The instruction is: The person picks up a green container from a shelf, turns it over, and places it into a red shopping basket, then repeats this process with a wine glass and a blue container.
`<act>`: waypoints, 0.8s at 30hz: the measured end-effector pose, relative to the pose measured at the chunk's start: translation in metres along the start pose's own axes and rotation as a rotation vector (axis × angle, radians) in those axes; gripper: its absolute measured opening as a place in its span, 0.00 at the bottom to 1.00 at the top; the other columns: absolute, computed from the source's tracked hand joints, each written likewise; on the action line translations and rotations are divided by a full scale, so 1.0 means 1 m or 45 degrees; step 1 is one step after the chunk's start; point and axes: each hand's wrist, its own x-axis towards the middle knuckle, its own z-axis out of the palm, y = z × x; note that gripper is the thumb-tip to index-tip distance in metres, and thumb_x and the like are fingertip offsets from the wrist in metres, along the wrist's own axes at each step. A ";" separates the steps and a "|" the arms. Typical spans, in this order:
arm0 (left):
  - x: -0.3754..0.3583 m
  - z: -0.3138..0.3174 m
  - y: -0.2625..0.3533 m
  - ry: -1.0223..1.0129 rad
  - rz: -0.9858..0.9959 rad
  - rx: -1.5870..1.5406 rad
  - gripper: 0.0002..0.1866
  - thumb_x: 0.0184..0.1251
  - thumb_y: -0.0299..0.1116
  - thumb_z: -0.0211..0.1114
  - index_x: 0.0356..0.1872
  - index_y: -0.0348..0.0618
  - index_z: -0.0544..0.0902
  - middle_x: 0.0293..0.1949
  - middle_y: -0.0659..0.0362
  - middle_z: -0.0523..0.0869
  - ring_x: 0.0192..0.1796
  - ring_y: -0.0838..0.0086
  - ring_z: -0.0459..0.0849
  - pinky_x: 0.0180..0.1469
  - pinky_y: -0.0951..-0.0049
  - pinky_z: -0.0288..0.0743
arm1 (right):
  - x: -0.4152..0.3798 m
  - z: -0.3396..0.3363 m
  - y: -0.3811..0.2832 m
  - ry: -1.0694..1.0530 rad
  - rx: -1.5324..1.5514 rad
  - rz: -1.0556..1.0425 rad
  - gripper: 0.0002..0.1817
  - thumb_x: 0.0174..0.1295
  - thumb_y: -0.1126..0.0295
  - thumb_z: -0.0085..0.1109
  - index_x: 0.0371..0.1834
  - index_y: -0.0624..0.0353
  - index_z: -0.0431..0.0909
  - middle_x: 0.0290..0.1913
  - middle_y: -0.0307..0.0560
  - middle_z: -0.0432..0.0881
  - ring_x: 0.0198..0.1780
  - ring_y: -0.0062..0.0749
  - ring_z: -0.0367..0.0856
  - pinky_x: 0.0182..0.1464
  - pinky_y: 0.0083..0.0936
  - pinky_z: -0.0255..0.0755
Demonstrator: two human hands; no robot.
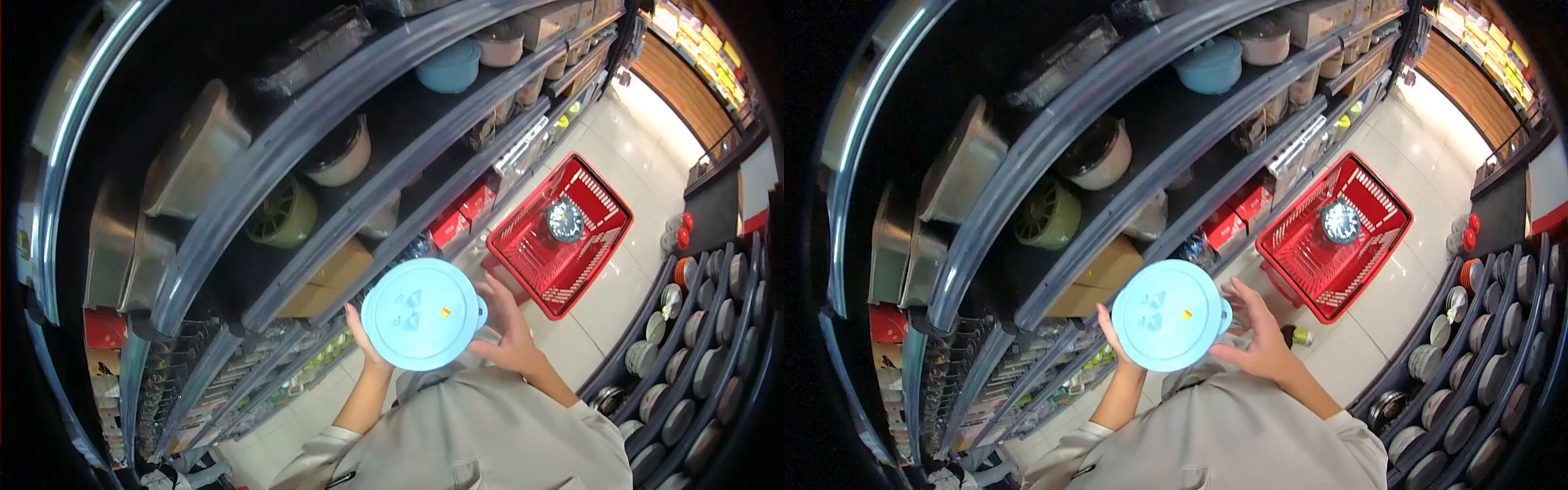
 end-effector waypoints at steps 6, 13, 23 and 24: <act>-0.007 -0.002 0.001 -0.012 0.092 0.089 0.44 0.68 0.69 0.37 0.63 0.34 0.71 0.60 0.50 0.77 0.60 0.62 0.77 0.64 0.64 0.70 | 0.010 0.007 -0.026 -0.233 -0.688 -0.319 0.57 0.43 0.56 0.79 0.75 0.54 0.52 0.70 0.62 0.60 0.69 0.54 0.64 0.66 0.40 0.65; -0.011 -0.016 0.007 0.036 0.003 0.094 0.44 0.68 0.68 0.40 0.61 0.33 0.73 0.58 0.47 0.79 0.58 0.60 0.79 0.62 0.63 0.72 | 0.017 0.006 -0.035 -0.474 -0.756 -0.178 0.51 0.40 0.54 0.80 0.70 0.51 0.64 0.68 0.62 0.63 0.68 0.55 0.65 0.66 0.40 0.64; -0.006 -0.015 0.020 0.094 -0.082 0.187 0.43 0.69 0.68 0.39 0.60 0.32 0.73 0.56 0.47 0.80 0.57 0.59 0.80 0.60 0.62 0.74 | 0.027 0.013 -0.026 -0.498 -0.578 -0.152 0.48 0.39 0.58 0.81 0.67 0.52 0.67 0.68 0.62 0.64 0.66 0.55 0.69 0.65 0.38 0.66; -0.007 -0.008 0.025 0.098 -0.109 0.258 0.42 0.71 0.67 0.38 0.60 0.33 0.74 0.56 0.47 0.80 0.58 0.61 0.79 0.62 0.63 0.72 | 0.026 0.012 -0.020 -0.505 -0.576 -0.157 0.48 0.39 0.58 0.81 0.67 0.52 0.67 0.68 0.62 0.64 0.66 0.55 0.69 0.65 0.38 0.66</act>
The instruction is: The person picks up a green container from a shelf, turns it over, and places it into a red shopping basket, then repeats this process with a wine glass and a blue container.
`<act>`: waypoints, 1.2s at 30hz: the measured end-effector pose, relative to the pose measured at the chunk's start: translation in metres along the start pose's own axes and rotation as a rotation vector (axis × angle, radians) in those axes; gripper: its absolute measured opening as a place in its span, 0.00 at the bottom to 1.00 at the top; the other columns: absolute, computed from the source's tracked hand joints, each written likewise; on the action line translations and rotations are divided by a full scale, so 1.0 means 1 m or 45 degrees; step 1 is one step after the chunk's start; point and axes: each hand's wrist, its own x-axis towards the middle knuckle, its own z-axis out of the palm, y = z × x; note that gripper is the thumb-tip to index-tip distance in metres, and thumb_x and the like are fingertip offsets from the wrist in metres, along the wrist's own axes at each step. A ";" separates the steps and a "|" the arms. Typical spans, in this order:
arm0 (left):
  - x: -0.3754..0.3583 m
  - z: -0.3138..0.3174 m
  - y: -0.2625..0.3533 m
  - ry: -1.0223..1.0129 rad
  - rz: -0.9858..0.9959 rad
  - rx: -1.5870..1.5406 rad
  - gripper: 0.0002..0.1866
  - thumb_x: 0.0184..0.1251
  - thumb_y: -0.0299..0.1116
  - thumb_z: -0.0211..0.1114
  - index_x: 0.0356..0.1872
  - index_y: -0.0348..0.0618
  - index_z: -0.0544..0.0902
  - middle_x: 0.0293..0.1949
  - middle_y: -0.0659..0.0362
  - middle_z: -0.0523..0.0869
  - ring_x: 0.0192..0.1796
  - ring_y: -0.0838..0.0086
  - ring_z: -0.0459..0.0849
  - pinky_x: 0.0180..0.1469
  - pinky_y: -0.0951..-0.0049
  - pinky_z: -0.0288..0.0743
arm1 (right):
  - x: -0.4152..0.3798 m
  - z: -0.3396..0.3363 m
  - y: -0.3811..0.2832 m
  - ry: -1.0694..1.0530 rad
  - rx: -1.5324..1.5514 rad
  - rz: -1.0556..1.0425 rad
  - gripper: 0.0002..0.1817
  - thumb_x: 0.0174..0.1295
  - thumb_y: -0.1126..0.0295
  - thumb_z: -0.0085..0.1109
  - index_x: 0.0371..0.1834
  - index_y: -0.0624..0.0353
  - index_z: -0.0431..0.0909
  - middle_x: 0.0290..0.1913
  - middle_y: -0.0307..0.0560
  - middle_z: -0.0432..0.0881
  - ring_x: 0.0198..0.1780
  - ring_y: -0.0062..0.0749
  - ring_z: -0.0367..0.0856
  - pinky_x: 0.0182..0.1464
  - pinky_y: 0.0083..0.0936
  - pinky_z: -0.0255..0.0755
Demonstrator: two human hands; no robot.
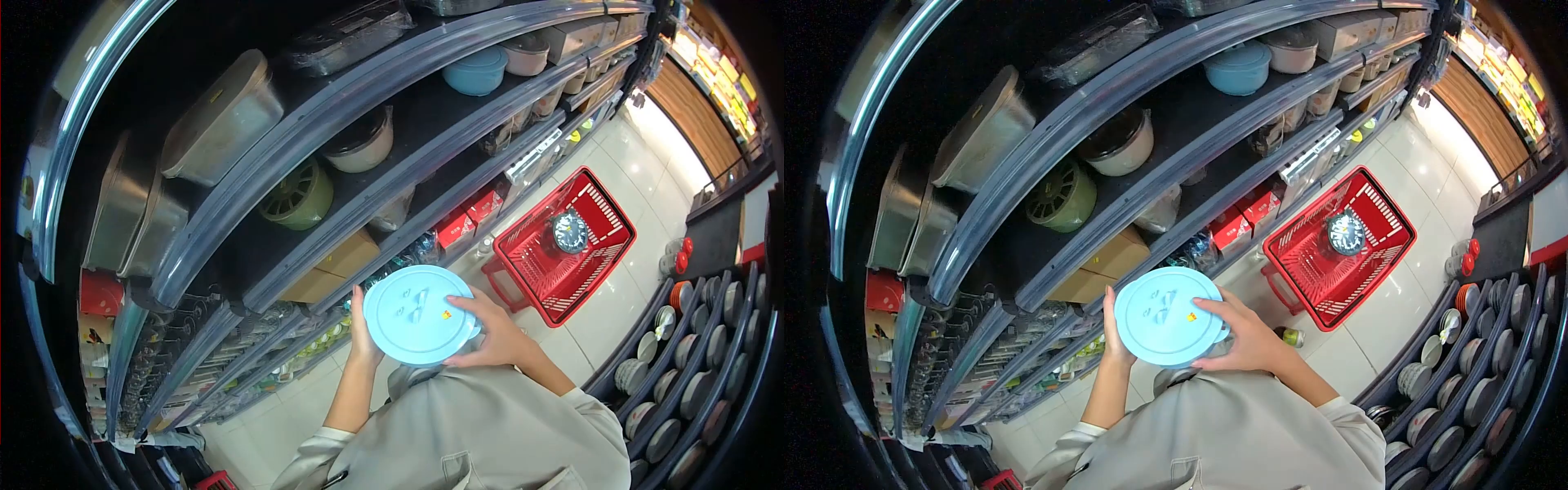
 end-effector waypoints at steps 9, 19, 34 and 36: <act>0.000 0.031 0.035 0.037 0.074 0.347 0.46 0.69 0.71 0.34 0.61 0.32 0.73 0.57 0.47 0.79 0.58 0.62 0.80 0.61 0.64 0.73 | 0.006 0.006 0.018 0.213 0.165 -0.079 0.48 0.34 0.62 0.83 0.64 0.54 0.69 0.68 0.63 0.64 0.67 0.50 0.69 0.65 0.37 0.66; 0.009 0.025 0.061 -0.154 0.279 0.755 0.40 0.77 0.60 0.28 0.64 0.30 0.69 0.62 0.43 0.74 0.65 0.55 0.72 0.70 0.58 0.60 | 0.031 -0.013 0.039 0.441 -0.010 -0.320 0.52 0.31 0.64 0.83 0.66 0.50 0.66 0.69 0.68 0.60 0.67 0.60 0.66 0.66 0.46 0.64; 0.060 -0.114 0.122 1.108 1.385 1.486 0.15 0.72 0.32 0.52 0.26 0.34 0.79 0.28 0.50 0.82 0.32 0.58 0.80 0.38 0.60 0.71 | 0.118 -0.082 0.062 0.841 -0.336 -0.468 0.52 0.34 0.67 0.82 0.67 0.56 0.62 0.66 0.65 0.63 0.65 0.55 0.68 0.65 0.42 0.64; 0.062 -0.117 0.118 1.108 1.438 1.580 0.15 0.71 0.32 0.53 0.26 0.34 0.79 0.28 0.50 0.81 0.34 0.56 0.79 0.39 0.59 0.70 | 0.138 -0.088 0.068 0.888 -0.349 -0.483 0.52 0.34 0.67 0.82 0.67 0.58 0.62 0.65 0.65 0.63 0.65 0.53 0.68 0.65 0.41 0.64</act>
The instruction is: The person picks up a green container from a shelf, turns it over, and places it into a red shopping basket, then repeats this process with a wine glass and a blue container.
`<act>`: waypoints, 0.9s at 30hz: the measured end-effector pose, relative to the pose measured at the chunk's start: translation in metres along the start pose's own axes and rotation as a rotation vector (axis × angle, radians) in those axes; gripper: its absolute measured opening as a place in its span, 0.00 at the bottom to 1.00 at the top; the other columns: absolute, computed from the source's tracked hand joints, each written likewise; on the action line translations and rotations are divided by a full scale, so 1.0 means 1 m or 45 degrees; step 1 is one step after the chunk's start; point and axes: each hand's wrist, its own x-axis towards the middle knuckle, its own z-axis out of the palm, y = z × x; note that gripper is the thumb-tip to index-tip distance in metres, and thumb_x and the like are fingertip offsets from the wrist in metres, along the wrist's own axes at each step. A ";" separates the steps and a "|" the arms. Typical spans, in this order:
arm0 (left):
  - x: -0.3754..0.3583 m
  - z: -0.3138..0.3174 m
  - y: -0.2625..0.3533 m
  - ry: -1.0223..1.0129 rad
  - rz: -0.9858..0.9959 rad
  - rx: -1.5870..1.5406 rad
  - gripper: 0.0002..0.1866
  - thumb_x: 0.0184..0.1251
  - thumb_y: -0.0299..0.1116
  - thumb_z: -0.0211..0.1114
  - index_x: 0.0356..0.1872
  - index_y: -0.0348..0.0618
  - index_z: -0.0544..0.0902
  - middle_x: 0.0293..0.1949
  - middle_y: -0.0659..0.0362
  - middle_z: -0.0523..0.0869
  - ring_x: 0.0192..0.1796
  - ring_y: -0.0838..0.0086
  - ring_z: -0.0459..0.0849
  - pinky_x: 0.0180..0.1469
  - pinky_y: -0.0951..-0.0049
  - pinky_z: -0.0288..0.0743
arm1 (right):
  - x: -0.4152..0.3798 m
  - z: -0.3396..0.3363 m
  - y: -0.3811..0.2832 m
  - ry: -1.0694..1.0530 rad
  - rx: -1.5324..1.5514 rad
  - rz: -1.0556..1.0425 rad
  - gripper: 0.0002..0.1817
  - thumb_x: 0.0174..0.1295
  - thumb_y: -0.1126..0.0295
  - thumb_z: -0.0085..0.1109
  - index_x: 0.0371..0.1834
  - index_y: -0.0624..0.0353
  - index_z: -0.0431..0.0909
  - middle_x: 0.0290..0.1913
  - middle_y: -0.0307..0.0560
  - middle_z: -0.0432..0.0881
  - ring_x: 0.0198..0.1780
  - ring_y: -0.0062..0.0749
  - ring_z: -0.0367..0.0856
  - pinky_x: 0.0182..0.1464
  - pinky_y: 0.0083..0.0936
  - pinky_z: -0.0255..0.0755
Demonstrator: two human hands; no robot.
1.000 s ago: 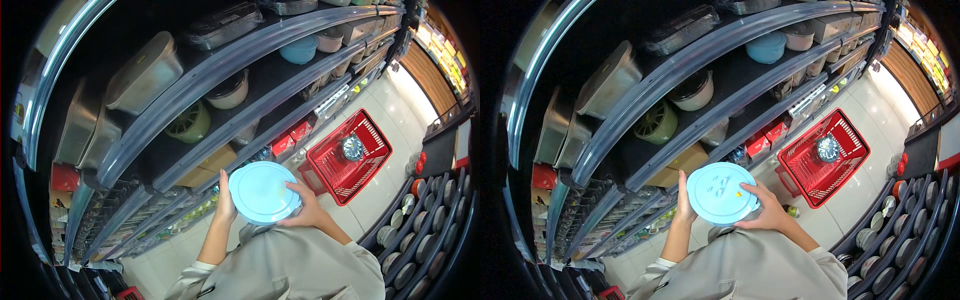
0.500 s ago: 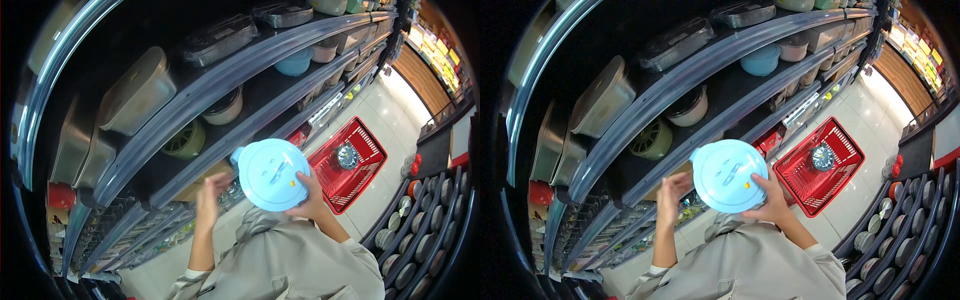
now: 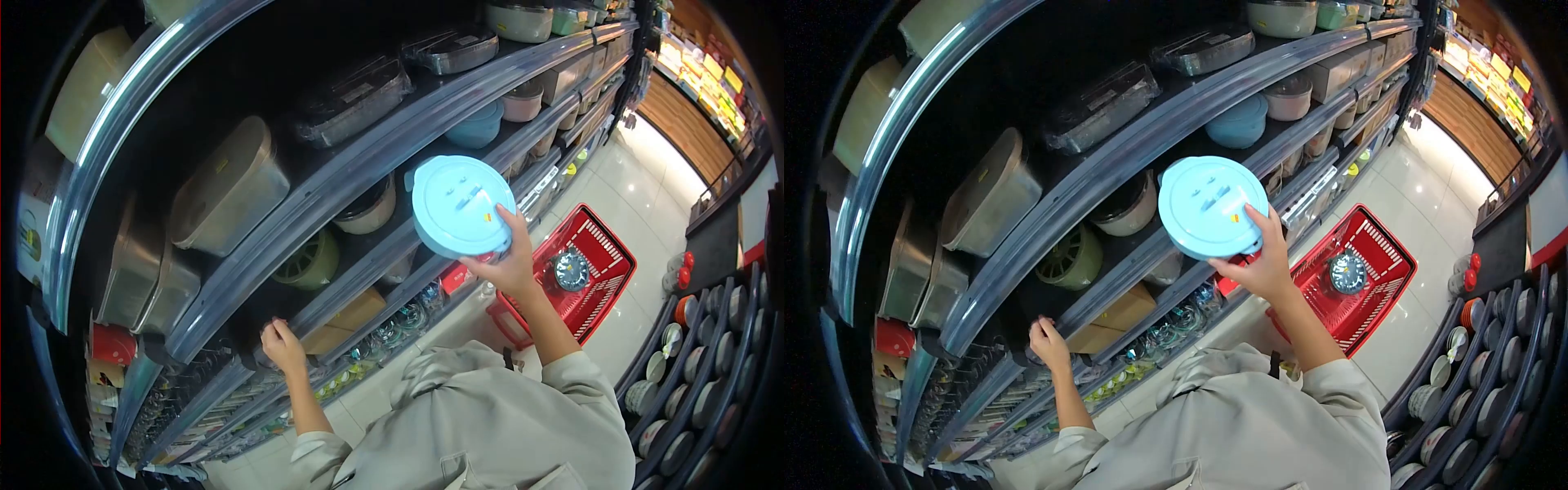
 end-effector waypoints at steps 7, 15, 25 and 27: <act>-0.006 0.011 -0.007 -0.009 0.222 0.205 0.12 0.68 0.31 0.56 0.25 0.37 0.78 0.26 0.51 0.78 0.34 0.54 0.76 0.40 0.57 0.65 | 0.047 0.036 0.023 0.035 -0.037 0.063 0.49 0.36 0.64 0.81 0.66 0.55 0.64 0.67 0.61 0.63 0.66 0.52 0.67 0.66 0.39 0.64; -0.009 0.027 -0.022 0.120 0.402 0.465 0.10 0.62 0.31 0.59 0.22 0.39 0.77 0.26 0.51 0.79 0.35 0.52 0.76 0.38 0.56 0.64 | 0.080 0.061 0.042 0.017 -0.168 0.155 0.49 0.37 0.60 0.80 0.65 0.59 0.64 0.66 0.61 0.63 0.66 0.52 0.67 0.66 0.38 0.64; -0.010 0.030 -0.024 0.155 0.460 0.521 0.12 0.63 0.32 0.57 0.20 0.40 0.72 0.25 0.50 0.76 0.33 0.52 0.74 0.37 0.56 0.63 | 0.100 0.071 0.052 0.030 -0.251 0.221 0.46 0.38 0.58 0.78 0.63 0.61 0.65 0.61 0.60 0.66 0.63 0.53 0.68 0.63 0.38 0.66; -0.010 0.030 -0.024 0.183 0.493 0.495 0.13 0.63 0.32 0.56 0.19 0.41 0.71 0.24 0.51 0.74 0.32 0.52 0.73 0.35 0.56 0.62 | 0.102 0.072 0.051 0.015 -0.226 0.273 0.46 0.38 0.58 0.78 0.63 0.60 0.66 0.61 0.60 0.66 0.63 0.53 0.68 0.63 0.39 0.66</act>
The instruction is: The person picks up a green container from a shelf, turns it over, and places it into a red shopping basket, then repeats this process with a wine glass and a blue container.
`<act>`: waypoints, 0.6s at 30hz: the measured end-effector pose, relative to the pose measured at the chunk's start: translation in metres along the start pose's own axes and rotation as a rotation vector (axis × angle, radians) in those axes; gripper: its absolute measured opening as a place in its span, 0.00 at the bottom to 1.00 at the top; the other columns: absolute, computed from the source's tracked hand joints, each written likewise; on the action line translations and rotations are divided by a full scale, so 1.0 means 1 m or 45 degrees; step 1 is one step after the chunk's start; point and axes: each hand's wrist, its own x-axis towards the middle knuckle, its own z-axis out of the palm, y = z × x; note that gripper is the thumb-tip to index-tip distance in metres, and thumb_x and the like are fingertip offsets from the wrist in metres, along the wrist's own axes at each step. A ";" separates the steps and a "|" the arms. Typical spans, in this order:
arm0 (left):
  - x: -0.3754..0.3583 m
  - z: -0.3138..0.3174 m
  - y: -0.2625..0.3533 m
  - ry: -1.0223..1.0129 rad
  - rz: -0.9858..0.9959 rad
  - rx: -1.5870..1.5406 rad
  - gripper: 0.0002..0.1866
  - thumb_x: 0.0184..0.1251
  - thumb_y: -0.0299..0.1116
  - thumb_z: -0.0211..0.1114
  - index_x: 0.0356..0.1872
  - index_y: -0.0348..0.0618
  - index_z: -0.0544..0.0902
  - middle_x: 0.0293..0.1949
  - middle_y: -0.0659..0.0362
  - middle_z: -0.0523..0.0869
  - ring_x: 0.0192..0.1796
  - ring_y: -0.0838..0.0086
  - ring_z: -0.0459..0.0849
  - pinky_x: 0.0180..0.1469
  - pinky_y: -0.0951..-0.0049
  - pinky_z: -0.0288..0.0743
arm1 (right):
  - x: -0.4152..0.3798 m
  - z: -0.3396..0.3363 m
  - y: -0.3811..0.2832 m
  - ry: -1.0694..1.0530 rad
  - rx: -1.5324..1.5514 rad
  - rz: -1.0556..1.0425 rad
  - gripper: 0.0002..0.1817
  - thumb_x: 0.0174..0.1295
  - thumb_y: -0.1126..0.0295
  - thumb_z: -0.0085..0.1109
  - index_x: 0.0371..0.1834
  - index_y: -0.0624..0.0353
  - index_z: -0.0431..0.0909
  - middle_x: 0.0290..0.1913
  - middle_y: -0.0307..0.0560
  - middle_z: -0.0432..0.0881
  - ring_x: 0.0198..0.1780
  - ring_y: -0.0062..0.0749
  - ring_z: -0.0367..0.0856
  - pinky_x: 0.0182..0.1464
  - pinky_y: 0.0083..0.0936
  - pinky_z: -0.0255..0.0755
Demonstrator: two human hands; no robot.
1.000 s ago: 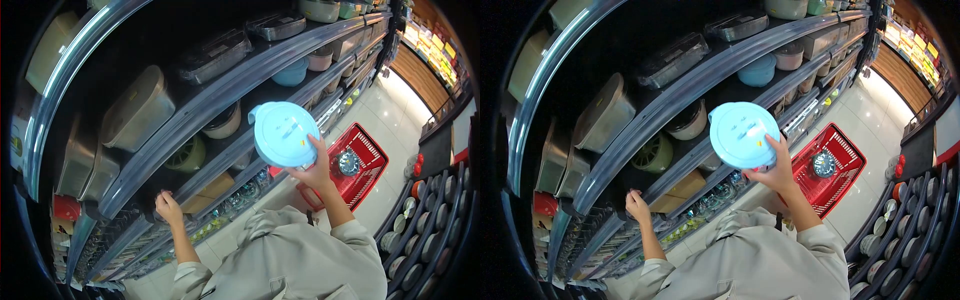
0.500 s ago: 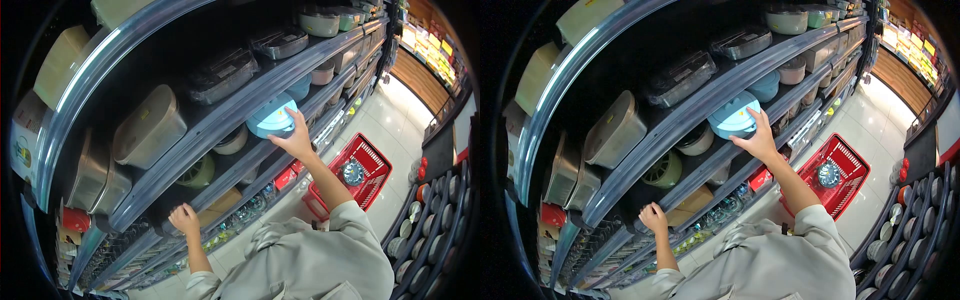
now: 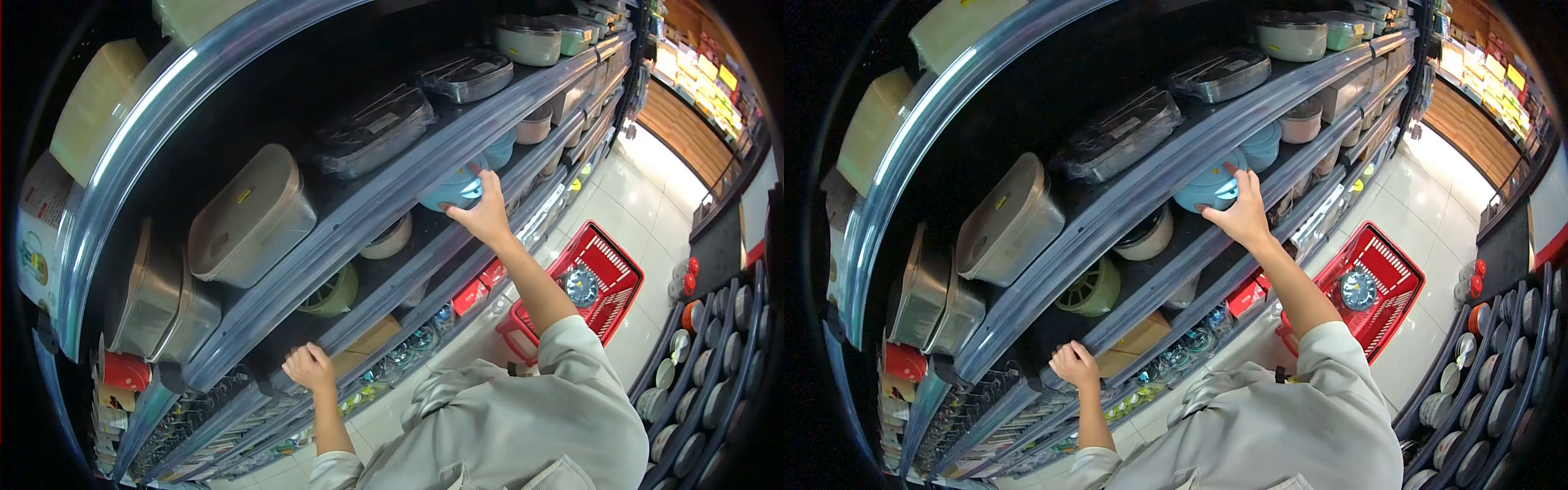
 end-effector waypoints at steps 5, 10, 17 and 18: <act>0.000 0.002 -0.001 0.037 0.027 0.000 0.13 0.63 0.31 0.56 0.19 0.41 0.70 0.24 0.52 0.73 0.31 0.53 0.73 0.34 0.57 0.61 | 0.001 0.007 0.000 -0.025 -0.047 0.021 0.47 0.38 0.60 0.78 0.64 0.59 0.65 0.62 0.60 0.64 0.63 0.55 0.67 0.64 0.40 0.66; 0.000 0.000 0.000 0.039 0.038 -0.006 0.13 0.64 0.32 0.56 0.19 0.42 0.70 0.23 0.53 0.72 0.30 0.54 0.72 0.34 0.58 0.60 | 0.003 0.017 0.001 -0.012 -0.080 -0.006 0.48 0.38 0.61 0.79 0.65 0.59 0.64 0.63 0.63 0.63 0.65 0.57 0.64 0.66 0.42 0.63; 0.001 0.000 0.000 0.049 0.062 0.002 0.14 0.67 0.33 0.56 0.20 0.41 0.70 0.23 0.52 0.72 0.31 0.54 0.72 0.35 0.58 0.61 | 0.000 0.017 -0.009 -0.058 -0.098 0.103 0.48 0.40 0.59 0.78 0.66 0.58 0.62 0.65 0.65 0.61 0.66 0.59 0.63 0.67 0.42 0.63; 0.000 0.000 0.000 0.042 0.062 0.001 0.14 0.67 0.33 0.56 0.20 0.41 0.71 0.24 0.51 0.72 0.31 0.54 0.72 0.35 0.58 0.61 | -0.002 0.017 -0.010 -0.089 -0.102 0.140 0.49 0.40 0.58 0.78 0.67 0.58 0.61 0.66 0.64 0.61 0.67 0.58 0.63 0.67 0.42 0.63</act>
